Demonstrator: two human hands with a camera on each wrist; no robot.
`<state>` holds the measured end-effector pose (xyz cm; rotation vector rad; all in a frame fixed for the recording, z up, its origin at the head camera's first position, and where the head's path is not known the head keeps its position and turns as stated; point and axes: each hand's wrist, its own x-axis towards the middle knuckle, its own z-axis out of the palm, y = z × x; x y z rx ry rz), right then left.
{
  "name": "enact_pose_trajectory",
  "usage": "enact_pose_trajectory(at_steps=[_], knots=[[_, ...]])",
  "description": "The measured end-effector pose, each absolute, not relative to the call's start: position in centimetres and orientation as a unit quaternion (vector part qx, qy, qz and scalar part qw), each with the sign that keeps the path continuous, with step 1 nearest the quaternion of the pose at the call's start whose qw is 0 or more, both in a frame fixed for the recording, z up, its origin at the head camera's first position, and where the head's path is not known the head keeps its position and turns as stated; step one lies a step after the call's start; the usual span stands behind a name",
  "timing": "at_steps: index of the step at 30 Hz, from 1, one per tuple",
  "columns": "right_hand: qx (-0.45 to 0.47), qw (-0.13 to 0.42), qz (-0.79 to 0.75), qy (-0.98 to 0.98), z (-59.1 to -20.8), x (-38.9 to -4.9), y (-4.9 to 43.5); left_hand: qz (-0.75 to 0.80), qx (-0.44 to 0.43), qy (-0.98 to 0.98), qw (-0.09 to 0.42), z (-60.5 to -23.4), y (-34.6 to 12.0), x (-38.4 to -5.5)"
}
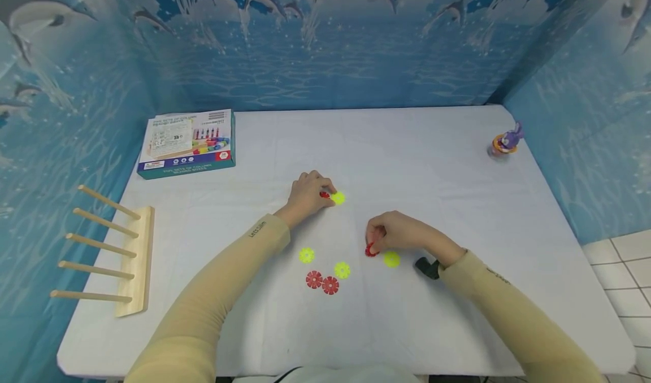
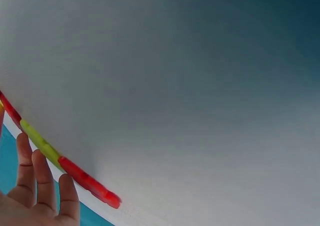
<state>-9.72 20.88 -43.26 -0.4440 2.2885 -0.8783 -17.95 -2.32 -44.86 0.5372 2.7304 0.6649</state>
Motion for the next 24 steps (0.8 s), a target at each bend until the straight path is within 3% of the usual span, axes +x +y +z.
enact_pose_trajectory(at_steps=[13, 24], knots=[[-0.052, 0.219, -0.429, 0.875, -43.4, -15.4, 20.6, 0.260, 0.178, 0.936, 0.158, -45.2, -2.1, -18.3], [0.000, 0.201, -0.427, 0.881, -44.3, -17.5, 19.5, 0.291, 0.181, 0.925, 0.164, -44.9, -2.1, -18.3]])
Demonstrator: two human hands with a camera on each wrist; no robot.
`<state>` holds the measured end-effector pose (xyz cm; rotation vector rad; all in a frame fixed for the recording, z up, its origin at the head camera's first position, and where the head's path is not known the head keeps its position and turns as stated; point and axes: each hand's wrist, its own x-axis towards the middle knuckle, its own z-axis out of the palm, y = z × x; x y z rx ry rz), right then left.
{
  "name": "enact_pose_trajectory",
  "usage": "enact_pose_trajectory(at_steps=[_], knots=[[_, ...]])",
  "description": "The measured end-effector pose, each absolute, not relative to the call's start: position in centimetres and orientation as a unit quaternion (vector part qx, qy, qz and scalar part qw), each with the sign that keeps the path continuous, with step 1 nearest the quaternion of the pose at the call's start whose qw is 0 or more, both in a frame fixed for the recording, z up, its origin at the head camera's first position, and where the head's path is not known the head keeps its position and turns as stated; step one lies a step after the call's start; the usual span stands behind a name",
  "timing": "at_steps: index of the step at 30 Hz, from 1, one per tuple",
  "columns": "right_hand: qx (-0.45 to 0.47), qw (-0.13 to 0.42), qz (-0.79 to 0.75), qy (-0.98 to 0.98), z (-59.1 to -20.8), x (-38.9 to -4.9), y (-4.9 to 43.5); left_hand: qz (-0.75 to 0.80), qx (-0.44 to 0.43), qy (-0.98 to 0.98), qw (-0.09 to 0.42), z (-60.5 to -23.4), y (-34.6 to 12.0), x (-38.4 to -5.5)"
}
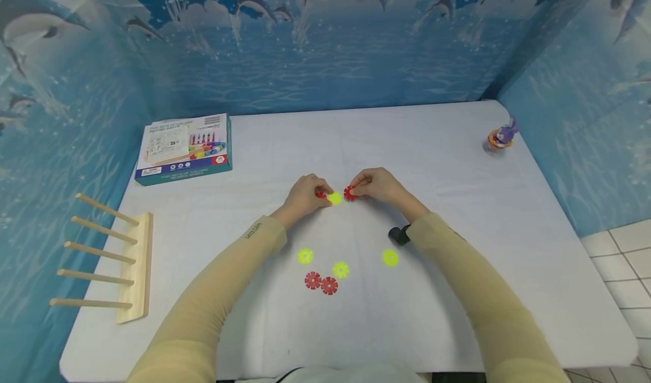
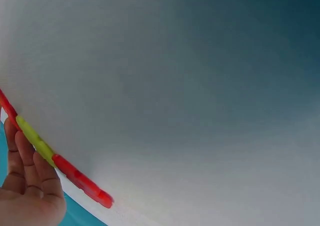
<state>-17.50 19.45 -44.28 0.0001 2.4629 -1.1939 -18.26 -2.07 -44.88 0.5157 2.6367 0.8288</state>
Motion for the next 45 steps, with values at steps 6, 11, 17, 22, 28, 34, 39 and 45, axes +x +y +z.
enact_pose_trajectory(at_steps=[6, 11, 17, 22, 28, 34, 39, 45], knots=[[0.003, 0.218, -0.391, 0.894, -44.2, -17.8, 18.8, 0.292, 0.187, 0.924, 0.160, -45.1, -2.2, -18.3], [0.000, 0.219, -0.366, 0.904, -44.0, -17.8, 18.4, 0.289, 0.185, 0.926, 0.160, -45.3, -2.1, -18.3], [-0.005, 0.220, -0.352, 0.910, -44.1, -17.9, 18.1, 0.290, 0.185, 0.925, 0.161, -45.4, -2.1, -18.3], [-0.009, 0.219, -0.342, 0.914, -44.1, -17.9, 18.0, 0.292, 0.186, 0.925, 0.160, -45.5, -2.2, -18.3], [-0.004, 0.212, -0.334, 0.918, -43.9, -17.7, 17.7, 0.291, 0.187, 0.925, 0.157, -45.6, -2.2, -18.2], [0.000, 0.208, -0.323, 0.923, -43.7, -17.6, 17.3, 0.291, 0.188, 0.925, 0.155, -45.7, -2.3, -18.2], [0.004, 0.207, -0.312, 0.927, -43.6, -17.6, 17.1, 0.293, 0.188, 0.924, 0.156, -45.8, -2.3, -18.2], [0.007, 0.209, -0.299, 0.931, -43.8, -17.8, 16.8, 0.293, 0.189, 0.924, 0.158, -45.8, -2.4, -18.2]])
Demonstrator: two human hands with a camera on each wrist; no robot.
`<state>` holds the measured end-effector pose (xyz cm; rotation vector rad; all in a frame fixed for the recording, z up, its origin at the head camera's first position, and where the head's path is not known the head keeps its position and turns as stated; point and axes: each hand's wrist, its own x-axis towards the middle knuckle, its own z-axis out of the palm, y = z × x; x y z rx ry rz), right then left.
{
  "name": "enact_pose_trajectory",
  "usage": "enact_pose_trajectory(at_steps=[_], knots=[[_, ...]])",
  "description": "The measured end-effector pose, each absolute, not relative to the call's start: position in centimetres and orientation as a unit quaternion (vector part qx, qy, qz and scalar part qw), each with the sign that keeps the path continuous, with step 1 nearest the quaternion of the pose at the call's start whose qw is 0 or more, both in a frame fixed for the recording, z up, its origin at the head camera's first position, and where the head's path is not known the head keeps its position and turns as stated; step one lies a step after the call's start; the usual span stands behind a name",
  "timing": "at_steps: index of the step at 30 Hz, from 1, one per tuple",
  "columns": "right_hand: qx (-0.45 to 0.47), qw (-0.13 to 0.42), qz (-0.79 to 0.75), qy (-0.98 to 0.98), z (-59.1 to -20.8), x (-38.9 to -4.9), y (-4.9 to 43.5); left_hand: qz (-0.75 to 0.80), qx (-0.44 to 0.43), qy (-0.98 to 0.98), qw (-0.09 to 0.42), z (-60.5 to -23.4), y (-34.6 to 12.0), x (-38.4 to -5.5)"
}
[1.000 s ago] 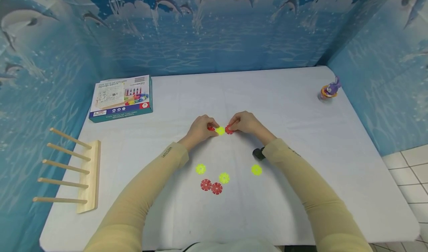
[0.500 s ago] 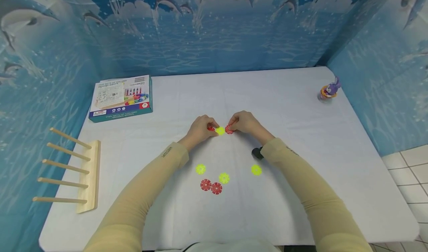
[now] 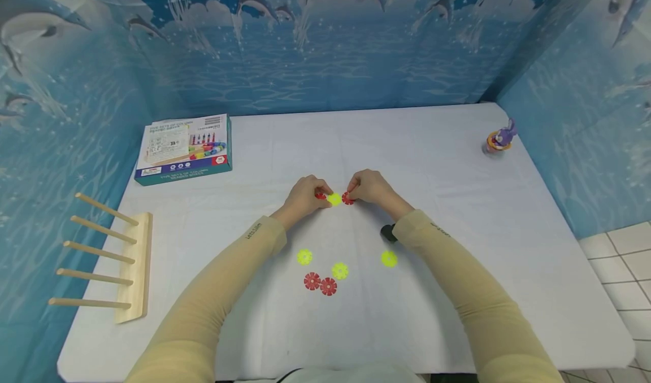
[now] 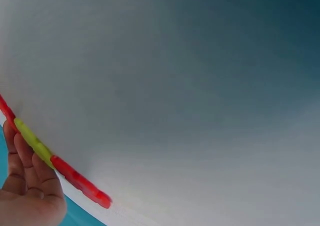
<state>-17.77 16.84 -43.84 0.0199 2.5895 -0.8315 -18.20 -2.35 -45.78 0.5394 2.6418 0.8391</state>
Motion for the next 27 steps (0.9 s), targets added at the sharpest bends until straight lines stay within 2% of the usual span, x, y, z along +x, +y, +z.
enact_pose_trajectory(at_steps=[18, 27], knots=[[0.010, 0.204, -0.306, 0.930, -44.3, -17.7, 16.8, 0.285, 0.208, 0.921, 0.165, -45.7, -2.5, -18.1], [0.001, 0.196, -0.300, 0.934, -44.4, -17.8, 16.9, 0.276, 0.244, 0.918, 0.147, -44.6, -0.9, -17.8]])
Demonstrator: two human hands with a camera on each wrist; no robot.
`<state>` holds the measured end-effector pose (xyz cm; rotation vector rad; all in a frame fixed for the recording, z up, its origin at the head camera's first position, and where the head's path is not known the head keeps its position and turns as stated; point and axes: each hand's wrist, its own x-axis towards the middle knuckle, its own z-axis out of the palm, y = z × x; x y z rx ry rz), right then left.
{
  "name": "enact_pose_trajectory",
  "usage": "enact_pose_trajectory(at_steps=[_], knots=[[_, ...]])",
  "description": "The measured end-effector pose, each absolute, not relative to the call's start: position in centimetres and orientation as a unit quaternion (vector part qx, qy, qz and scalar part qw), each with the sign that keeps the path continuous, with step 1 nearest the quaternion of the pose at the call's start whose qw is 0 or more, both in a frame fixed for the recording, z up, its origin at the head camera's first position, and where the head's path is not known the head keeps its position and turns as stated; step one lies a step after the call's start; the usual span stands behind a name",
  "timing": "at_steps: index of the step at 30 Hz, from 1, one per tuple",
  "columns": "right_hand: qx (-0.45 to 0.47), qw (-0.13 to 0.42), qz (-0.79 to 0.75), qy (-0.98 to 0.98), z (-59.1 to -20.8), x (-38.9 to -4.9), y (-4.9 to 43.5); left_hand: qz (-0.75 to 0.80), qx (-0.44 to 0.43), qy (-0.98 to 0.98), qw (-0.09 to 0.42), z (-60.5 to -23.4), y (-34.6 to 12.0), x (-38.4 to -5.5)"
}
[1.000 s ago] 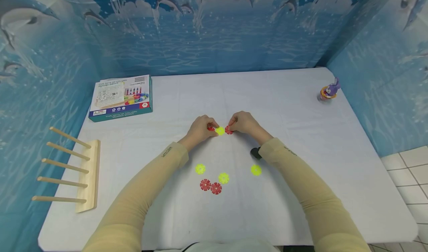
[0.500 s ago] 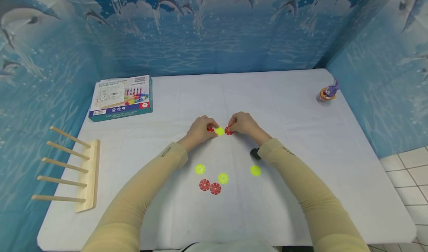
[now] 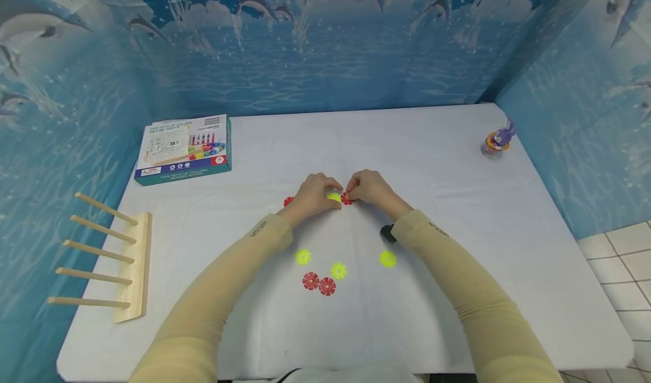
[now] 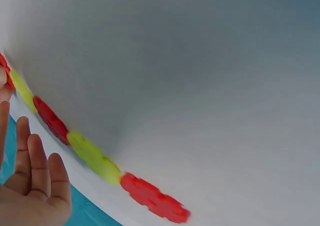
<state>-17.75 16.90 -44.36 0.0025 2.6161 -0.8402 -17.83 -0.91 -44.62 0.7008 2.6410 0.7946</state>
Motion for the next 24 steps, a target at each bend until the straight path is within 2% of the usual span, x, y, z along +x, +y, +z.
enact_pose_trajectory(at_steps=[24], knots=[[-0.004, 0.192, -0.311, 0.931, -44.2, -17.3, 17.2, 0.262, 0.219, 0.934, 0.109, -45.8, 0.5, -17.3]])
